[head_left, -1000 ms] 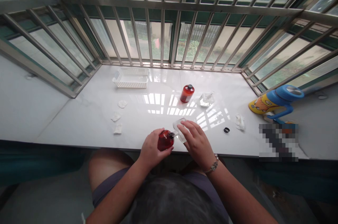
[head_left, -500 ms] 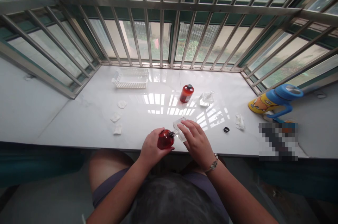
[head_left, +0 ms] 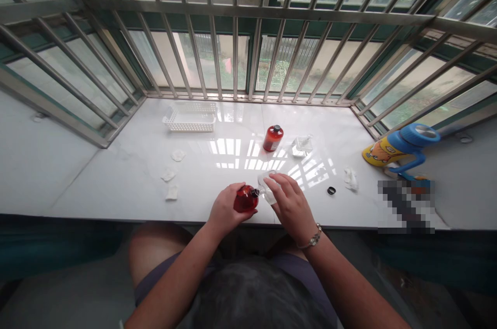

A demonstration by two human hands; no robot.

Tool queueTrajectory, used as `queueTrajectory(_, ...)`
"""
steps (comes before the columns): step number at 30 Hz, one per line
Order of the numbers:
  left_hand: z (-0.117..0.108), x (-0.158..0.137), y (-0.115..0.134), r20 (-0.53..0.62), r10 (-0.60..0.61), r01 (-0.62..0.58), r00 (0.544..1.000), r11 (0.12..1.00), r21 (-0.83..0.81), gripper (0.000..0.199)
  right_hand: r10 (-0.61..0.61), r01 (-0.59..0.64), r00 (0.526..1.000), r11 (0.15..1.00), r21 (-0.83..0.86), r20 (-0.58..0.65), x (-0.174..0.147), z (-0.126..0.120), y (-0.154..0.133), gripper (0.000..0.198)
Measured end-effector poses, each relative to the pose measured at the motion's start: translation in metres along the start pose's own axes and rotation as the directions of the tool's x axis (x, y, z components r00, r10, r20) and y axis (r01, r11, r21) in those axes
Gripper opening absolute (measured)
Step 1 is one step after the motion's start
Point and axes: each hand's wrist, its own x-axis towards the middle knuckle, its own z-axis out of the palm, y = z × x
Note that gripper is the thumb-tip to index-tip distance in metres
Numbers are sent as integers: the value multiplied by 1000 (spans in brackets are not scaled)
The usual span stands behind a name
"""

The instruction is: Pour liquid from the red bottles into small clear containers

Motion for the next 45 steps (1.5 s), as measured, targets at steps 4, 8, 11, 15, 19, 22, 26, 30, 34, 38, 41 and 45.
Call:
queueTrajectory(4,0,6,-1,19,22,-22,1000,1000,-15,82,17,-17,1000,1000,-4,-15,2,1,2,64)
queueTrajectory(8,0,10,-1,26,37,-37,999,999,-23,81,19,-19,1000,1000,-7,-25,3,1,3,63)
queueTrajectory(11,-1,11,-1,40,41,-40,998,999,-23,81,22,-22,1000,1000,-9,-17,3,1,3,63)
queueTrajectory(15,-2,12,0,49,39,-38,998,999,-23,82,17,-17,1000,1000,-18,-15,2,0,4,63)
queueTrajectory(19,-2,12,0,52,46,-45,998,999,-18,83,8,-8,1000,1000,-23,-16,2,0,4,62)
queueTrajectory(22,-2,12,0,55,48,-47,997,999,-17,84,7,-7,1000,1000,-22,-23,3,0,3,62)
queueTrajectory(26,-1,12,-1,57,44,-43,997,999,-15,84,3,-4,1000,1000,-22,-27,4,0,3,65)
queueTrajectory(30,-1,12,-2,53,44,-43,998,999,-17,85,1,-2,1000,1000,-27,-31,4,0,4,65)
queueTrajectory(34,-2,12,-1,53,43,-42,998,999,-19,85,-7,6,1000,1000,-31,-26,5,-1,5,65)
queueTrajectory(38,-2,13,-1,62,40,-39,997,999,-22,85,-11,9,1000,999,-42,-27,5,-1,5,61)
queueTrajectory(41,-2,13,0,61,38,-36,997,999,-23,85,-13,11,1000,999,-42,-29,5,-1,6,62)
queueTrajectory(45,-3,13,0,61,38,-36,997,999,-31,85,-25,23,999,999,-46,-27,7,-1,6,61)
